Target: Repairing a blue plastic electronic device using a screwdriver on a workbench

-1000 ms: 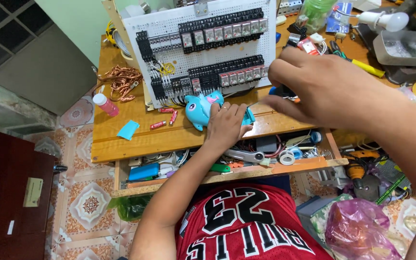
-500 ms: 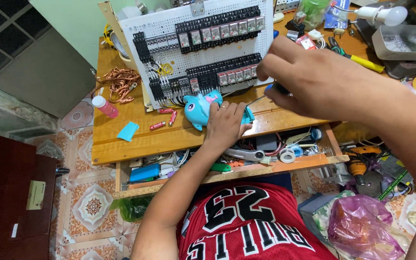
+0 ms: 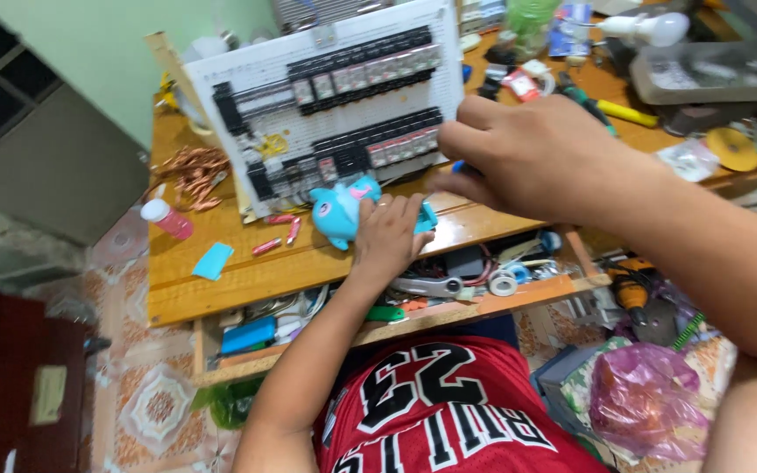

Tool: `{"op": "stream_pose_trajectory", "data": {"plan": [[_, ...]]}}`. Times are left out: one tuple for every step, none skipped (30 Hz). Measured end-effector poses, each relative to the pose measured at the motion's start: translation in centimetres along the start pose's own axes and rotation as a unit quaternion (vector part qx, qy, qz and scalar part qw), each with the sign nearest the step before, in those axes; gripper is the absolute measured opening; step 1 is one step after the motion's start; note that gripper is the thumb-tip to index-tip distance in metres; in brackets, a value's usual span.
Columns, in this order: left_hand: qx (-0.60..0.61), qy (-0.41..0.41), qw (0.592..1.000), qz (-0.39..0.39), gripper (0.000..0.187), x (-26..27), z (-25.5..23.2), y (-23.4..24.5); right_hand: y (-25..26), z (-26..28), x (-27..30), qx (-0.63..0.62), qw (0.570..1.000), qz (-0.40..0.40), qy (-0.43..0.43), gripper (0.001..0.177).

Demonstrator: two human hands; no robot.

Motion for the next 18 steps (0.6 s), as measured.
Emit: {"op": "stream_pose_trajectory", "data": {"plan": [[0.01, 0.0, 1.0, -0.01, 0.07, -0.1, 0.0, -0.3, -0.6, -0.3, 0.3, 0.033, 0.997, 0.017, -0.064, 0.037], [0.017, -0.013, 1.0, -0.011, 0.07, -0.1, 0.0, -0.2, 0.0, -0.4, 0.2, 0.039, 0.996, 0.022, -0.076, 0.037], [0.017, -0.006, 1.0, -0.017, 0.07, -0.1, 0.0, -0.1, 0.7, -0.3, 0.0, -0.057, 0.998, -0.008, -0.015, 0.028], [0.017, -0.002, 1.0, -0.021, 0.069, -0.1, 0.0, 0.1, 1.5, -0.2, 0.0, -0.152, 0.987, -0.04, 0.045, 0.035], [0.024, -0.016, 0.999, -0.022, 0.069, -0.2, -0.3, 0.3, 1.6, -0.2, 0.1, -0.146, 0.988, -0.038, 0.03, 0.035], [0.015, -0.01, 1.0, -0.017, 0.068, -0.2, -0.3, 0.5, 1.8, -0.1, 0.1, -0.149, 0.985, -0.061, 0.057, 0.024], [0.007, -0.005, 1.0, -0.013, 0.067, -0.3, -0.2, 0.7, 1.9, 0.0, 0.0, -0.152, 0.981, -0.083, 0.084, 0.021], [0.01, -0.016, 1.0, -0.013, 0.067, -0.2, -0.2, 0.8, 1.1, -0.1, 0.2, -0.147, 0.983, -0.083, 0.073, 0.021], [0.031, -0.01, 0.999, -0.018, 0.067, -0.2, -0.1, 0.9, 0.2, -0.3, 0.4, -0.099, 0.993, -0.058, 0.029, 0.028], [0.051, -0.002, 0.998, -0.023, 0.067, -0.1, 0.1, 1.0, -0.8, -0.5, 0.4, -0.052, 0.998, -0.033, -0.013, 0.037], [0.054, -0.012, 0.998, -0.023, 0.067, -0.2, -0.2, 1.3, -0.2, -0.5, 0.4, -0.048, 0.998, -0.033, -0.022, 0.037], [0.053, -0.001, 0.999, -0.009, 0.07, -0.2, -0.2, 1.5, 0.3, -0.3, 0.3, -0.108, 0.993, -0.041, 0.012, 0.025], [0.051, 0.01, 0.999, 0.006, 0.072, -0.2, -0.2, 1.7, 0.8, -0.1, 0.1, -0.168, 0.983, -0.05, 0.046, 0.036], [0.052, 0.006, 0.999, 0.005, 0.072, -0.3, -0.4, 2.0, 0.7, -0.1, 0.3, -0.166, 0.984, -0.05, 0.042, 0.036], [0.054, 0.002, 0.999, -0.007, 0.067, -0.3, -0.5, 2.3, 0.6, -0.1, 0.4, -0.138, 0.986, -0.076, 0.055, 0.031], [0.054, 0.0, 0.998, -0.019, 0.062, -0.2, -0.4, 2.6, 0.5, 0.0, 0.4, -0.112, 0.986, -0.103, 0.07, 0.028], [0.053, -0.002, 0.998, -0.02, 0.062, -0.3, -0.5, 2.4, 0.2, 0.0, 0.5, -0.111, 0.986, -0.104, 0.069, 0.028], [0.059, 0.001, 0.998, -0.019, 0.051, -0.3, -0.4, 2.2, -0.2, -0.2, 0.3, -0.105, 0.992, -0.07, 0.026, 0.025]]}}
Point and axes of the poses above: each hand's wrist, its own x-axis away from the middle knuckle, its own y-axis out of the back of the hand, z = x × y, the point moved 2 cm from there along -x, towards the middle knuckle, and after that the axes turned 5 degrees about y, right-handed, at the moved point
